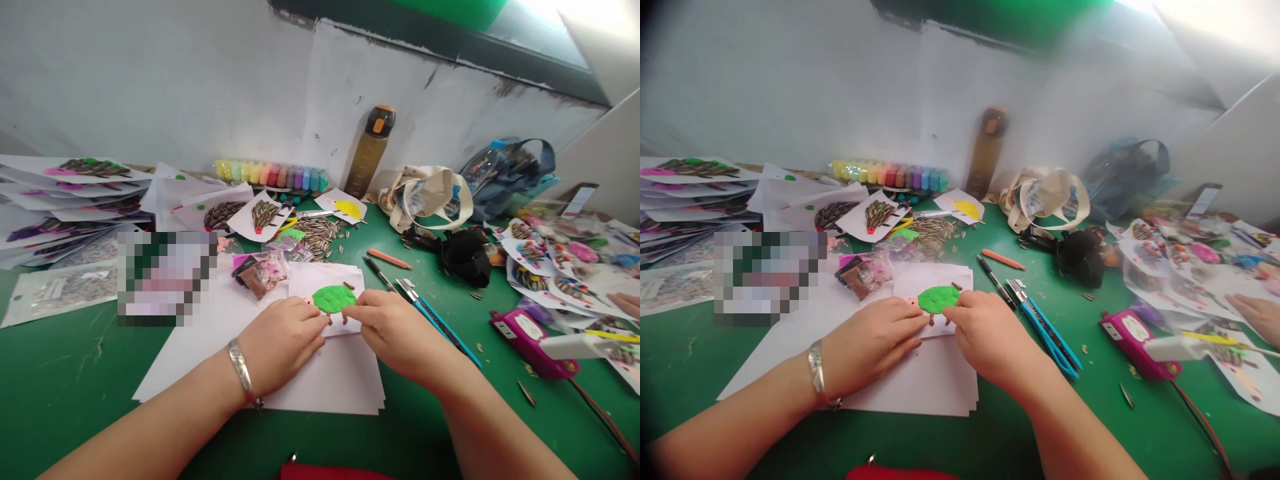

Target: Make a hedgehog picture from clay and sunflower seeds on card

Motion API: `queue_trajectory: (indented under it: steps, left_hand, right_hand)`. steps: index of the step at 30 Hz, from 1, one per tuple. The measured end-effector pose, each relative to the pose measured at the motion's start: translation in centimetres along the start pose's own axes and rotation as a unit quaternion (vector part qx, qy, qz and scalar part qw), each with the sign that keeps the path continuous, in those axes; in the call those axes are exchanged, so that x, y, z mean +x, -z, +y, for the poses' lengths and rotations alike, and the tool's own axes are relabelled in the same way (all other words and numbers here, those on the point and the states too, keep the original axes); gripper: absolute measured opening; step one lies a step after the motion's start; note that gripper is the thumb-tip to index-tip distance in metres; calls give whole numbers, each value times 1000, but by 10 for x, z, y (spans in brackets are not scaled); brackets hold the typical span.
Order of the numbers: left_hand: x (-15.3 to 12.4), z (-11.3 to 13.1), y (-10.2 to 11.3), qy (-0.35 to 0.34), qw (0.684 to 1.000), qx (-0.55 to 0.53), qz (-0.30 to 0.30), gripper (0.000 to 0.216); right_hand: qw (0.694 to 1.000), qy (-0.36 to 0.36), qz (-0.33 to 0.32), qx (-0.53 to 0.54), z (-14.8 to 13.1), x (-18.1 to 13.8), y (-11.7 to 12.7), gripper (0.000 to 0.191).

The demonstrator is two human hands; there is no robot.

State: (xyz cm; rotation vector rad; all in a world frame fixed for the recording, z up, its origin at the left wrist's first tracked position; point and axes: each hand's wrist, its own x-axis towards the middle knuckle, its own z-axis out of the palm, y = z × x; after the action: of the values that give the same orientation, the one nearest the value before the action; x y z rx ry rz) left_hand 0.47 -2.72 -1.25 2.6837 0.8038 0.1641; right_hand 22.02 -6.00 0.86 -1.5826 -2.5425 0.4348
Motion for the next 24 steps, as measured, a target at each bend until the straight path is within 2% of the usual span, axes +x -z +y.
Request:
queue_trajectory:
  steps: [7, 15, 21, 24]
  left_hand:
    - [-1, 2, -2, 12, 999, 32, -11, 23]
    - [-1, 3, -1, 9, 999, 29, -15, 26]
    - [0, 3, 0, 12, 1000, 23, -13, 26]
    - [0, 2, -1, 8, 1000, 14, -5, 25]
  right_hand:
    - [997, 37, -49, -43, -11, 3, -11, 26]
    - [999, -38, -13, -8, 2, -2, 5, 36]
    - [998, -17, -61, -28, -1, -2, 2, 36]
    - [998, -23, -60, -14, 1, -2, 5, 40]
